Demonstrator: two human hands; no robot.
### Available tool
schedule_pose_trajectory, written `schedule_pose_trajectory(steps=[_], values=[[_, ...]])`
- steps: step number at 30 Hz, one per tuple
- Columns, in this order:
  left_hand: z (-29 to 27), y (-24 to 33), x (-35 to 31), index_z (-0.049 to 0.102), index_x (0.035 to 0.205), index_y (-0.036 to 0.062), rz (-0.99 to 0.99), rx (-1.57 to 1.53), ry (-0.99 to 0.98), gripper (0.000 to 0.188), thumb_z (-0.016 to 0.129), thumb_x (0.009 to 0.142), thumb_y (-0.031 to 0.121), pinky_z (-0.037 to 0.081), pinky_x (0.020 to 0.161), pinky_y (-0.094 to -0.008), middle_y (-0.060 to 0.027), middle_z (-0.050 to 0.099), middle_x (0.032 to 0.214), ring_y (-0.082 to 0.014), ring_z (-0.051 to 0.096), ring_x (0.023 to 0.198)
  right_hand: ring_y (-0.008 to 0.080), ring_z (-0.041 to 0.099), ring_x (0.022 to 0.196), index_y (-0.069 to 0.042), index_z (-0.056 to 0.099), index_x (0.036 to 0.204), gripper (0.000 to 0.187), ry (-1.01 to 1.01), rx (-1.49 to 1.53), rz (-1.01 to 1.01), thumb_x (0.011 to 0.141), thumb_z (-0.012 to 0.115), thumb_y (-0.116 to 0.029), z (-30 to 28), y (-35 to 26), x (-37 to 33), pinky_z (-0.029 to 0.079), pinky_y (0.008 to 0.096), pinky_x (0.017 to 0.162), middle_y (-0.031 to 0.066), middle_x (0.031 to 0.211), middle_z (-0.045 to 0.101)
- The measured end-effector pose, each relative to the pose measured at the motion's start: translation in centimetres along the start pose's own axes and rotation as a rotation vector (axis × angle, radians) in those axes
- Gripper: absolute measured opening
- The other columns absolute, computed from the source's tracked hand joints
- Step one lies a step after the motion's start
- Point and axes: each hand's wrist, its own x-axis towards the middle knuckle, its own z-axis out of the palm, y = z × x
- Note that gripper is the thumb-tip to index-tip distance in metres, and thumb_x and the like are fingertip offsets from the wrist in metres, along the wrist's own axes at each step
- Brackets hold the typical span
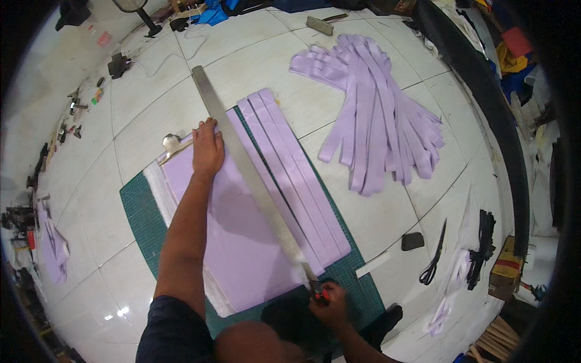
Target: The person cuts strips of purple fabric using a utility knife and a metal ruler on a green cutting mat.
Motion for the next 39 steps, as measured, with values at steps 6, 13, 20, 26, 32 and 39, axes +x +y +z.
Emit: schedule_pose_trajectory(steps=[6, 13, 20, 26, 32, 39], values=[[0.6, 0.0, -0.2, 0.048, 0.134, 0.0033, 0.025, 0.007, 0.013, 0.038, 0.046, 0.097, 0.014, 0.019, 0.118, -0.057, -0.0217, 0.047, 0.145, -0.0443, 0.034, 0.14, 0.0341, 0.055, 0.109, -0.007, 0.062, 0.095, 0.038, -0.115, -0.013, -0.08, 0.067, 0.081, -0.024, 1.0, 2.4, -0.6, 0.042, 0.0469, 0.094, 0.0145, 0.109, 0.06], [0.4, -0.4, -0.3, 0.05, 0.132, 0.0019, 0.031, 0.079, 0.008, 0.038, 0.048, 0.096, 0.014, 0.02, 0.117, -0.0581, -0.0212, 0.047, 0.146, -0.0443, 0.035, 0.14, 0.0341, 0.057, 0.105, -0.007, 0.063, 0.093, 0.039, 0.031, -0.059, -0.069, 0.069, 0.084, -0.03, 0.3, -0.3, 0.3, 0.042, 0.0475, 0.092, 0.0139, 0.108, 0.061], [-1.1, 0.6, -0.4, 0.056, 0.128, 0.0011, 0.103, 0.089, -0.041, 0.038, 0.055, 0.094, 0.017, 0.034, 0.114, -0.0494, -0.021, 0.047, 0.145, -0.0409, 0.042, 0.136, 0.0344, 0.057, 0.103, -0.005, 0.063, 0.092, 0.04, -0.09, -0.047, -0.017, 0.07, 0.085, -0.03, -0.9, -1.1, 0.8, 0.043, 0.0469, 0.091, 0.0158, 0.109, 0.061], [-3.5, 2.1, -0.1, 0.055, 0.132, 0.0002, 0.008, -0.112, -0.257, 0.056, 0.069, 0.087, 0.031, 0.038, 0.112, -0.0439, -0.0212, 0.044, 0.148, -0.0405, 0.044, 0.135, 0.0351, 0.058, 0.102, -0.006, 0.063, 0.092, 0.035, -0.002, -0.097, -0.107, 0.072, 0.084, -0.026, -0.5, -1.1, 0.6, 0.043, 0.0478, 0.09, 0.0152, 0.105, 0.062], [-4.1, 0.4, 0.3, 0.052, 0.135, -0.0004, 0.037, -0.05, -0.316, 0.077, 0.08, 0.076, 0.04, 0.037, 0.114, -0.0428, -0.0267, 0.037, 0.151, -0.0405, 0.041, 0.137, 0.0375, 0.06, 0.1, -0.005, 0.065, 0.095, 0.034, -0.028, -0.063, -0.133, 0.073, 0.082, -0.023, -0.9, -2.0, 0.8, 0.045, 0.0491, 0.088, 0.0164, 0.103, 0.063], [-3.7, -0.1, 1.1, 0.043, 0.139, -0.0096, 0.113, -0.056, -0.481, 0.113, 0.091, 0.055, 0.049, 0.028, 0.119, -0.0442, -0.0324, 0.035, 0.15, -0.0436, 0.031, 0.143, 0.0303, 0.062, 0.091, -0.005, 0.063, 0.094, 0.034, -0.045, 0.08, 0.031, 0.077, 0.083, -0.027, -3.9, -4.6, 1.8, 0.05, 0.0394, 0.079, 0.015, 0.096, 0.063]])
